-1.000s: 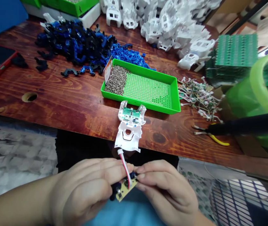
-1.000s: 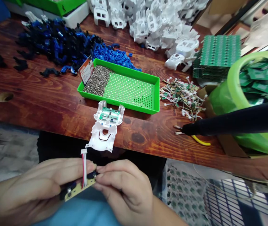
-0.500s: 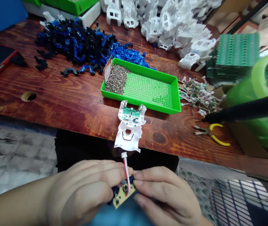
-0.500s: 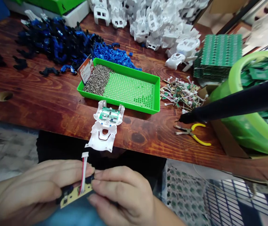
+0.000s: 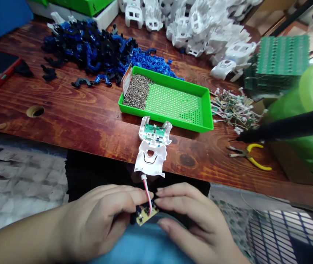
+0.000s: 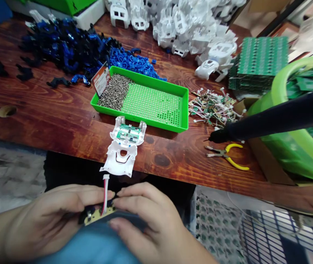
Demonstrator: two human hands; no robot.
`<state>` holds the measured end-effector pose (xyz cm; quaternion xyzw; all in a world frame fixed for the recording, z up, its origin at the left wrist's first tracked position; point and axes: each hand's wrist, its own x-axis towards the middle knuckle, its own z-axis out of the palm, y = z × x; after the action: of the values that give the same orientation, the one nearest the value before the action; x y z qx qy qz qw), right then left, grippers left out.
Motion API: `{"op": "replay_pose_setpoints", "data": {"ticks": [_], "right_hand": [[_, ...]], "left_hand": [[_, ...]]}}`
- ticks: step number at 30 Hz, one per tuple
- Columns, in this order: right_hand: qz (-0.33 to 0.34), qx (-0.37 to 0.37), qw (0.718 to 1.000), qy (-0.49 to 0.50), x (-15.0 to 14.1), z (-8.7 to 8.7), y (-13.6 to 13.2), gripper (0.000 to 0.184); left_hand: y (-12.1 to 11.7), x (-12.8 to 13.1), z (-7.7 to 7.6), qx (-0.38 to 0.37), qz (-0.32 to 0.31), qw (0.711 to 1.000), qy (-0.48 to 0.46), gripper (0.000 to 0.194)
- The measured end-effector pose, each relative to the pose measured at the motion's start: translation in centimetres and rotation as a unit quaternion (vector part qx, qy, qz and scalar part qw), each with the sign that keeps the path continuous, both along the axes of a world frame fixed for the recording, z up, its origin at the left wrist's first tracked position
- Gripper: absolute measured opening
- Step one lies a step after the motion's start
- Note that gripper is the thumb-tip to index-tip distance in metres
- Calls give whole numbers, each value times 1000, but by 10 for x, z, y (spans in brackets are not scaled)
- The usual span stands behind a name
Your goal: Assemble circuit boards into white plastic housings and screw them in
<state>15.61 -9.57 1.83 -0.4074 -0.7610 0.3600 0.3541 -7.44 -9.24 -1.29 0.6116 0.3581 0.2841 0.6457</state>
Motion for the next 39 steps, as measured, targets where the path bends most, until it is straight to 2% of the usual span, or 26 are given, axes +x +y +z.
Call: {"op": "replay_pose_setpoints", "data": {"ticks": [3,5,9,13,18,24,32,39], "right_hand": [[-13,47,999,-23,-2,2,0,14],[13,71,997,-25,-6,4,0,11],[29,58,998,-20,-13,4,1,12],[9,28,1000,-5,-15,2,0,13],[-13,5,1000,17,-15,3,-1,9],[16,0,1000,-6,-15,10,3,8],[3,-14,1000,3,-14,9,2,6],[-1,-25,1000,5,-14,6,2,6]], "left_hand": [[7,-4,0,178,-92,976,90,40],[10,-3,1,242,-106,958,116,41],[11,2,3,300,-97,941,125,36],[10,4,6,354,-98,920,135,48],[11,4,10,361,-110,914,148,43],[15,10,9,439,-40,893,94,31],[16,12,15,431,-54,893,114,26],[14,11,14,412,-75,899,131,30]]}}
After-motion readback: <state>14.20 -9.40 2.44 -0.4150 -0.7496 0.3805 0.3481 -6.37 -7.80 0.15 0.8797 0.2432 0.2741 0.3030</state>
